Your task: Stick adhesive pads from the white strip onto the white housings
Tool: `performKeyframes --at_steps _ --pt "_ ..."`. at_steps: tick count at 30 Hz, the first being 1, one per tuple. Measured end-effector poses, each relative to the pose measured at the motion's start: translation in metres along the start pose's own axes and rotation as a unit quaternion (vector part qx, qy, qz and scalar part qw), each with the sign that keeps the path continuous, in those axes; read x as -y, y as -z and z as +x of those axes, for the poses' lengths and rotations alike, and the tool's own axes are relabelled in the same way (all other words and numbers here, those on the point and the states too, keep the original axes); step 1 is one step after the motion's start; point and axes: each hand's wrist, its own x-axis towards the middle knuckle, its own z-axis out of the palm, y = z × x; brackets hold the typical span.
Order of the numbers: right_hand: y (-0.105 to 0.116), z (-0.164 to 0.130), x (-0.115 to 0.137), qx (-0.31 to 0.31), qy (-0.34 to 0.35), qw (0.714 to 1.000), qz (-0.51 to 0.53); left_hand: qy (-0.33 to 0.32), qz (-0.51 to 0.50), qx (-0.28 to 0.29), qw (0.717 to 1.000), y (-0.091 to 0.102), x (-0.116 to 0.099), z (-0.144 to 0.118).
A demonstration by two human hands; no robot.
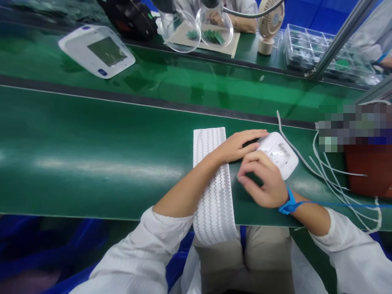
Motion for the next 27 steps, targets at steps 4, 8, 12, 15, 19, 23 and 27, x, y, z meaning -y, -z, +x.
performKeyframes --at_steps 4,8,12,15,19,23,27 --pt "0.056 0.013 -0.037 -0.145 -0.023 0.988 -0.054 0.043 0.024 0.011 0.999 0.003 -0.012 -0.004" --pt "0.082 0.006 -0.079 -0.156 -0.125 0.979 0.035 0.056 -0.012 -0.008 0.998 0.0 -0.015 -0.008" --pt "0.088 -0.002 -0.085 -0.064 -0.19 0.971 0.127 0.019 -0.045 0.01 0.999 -0.003 -0.012 -0.009" --pt "0.091 -0.004 -0.076 -0.015 -0.222 0.962 0.161 0.016 -0.05 0.048 0.997 -0.003 -0.011 -0.009" --pt "0.094 -0.004 -0.065 0.045 -0.221 0.96 0.166 0.004 -0.063 0.076 0.995 -0.001 -0.013 -0.01" --pt "0.095 -0.003 -0.06 0.069 -0.187 0.97 0.138 -0.002 -0.081 0.075 0.994 0.0 -0.014 -0.01" --pt "0.095 -0.002 -0.059 0.074 -0.165 0.977 0.116 0.002 -0.084 0.077 0.993 0.001 -0.015 -0.008"
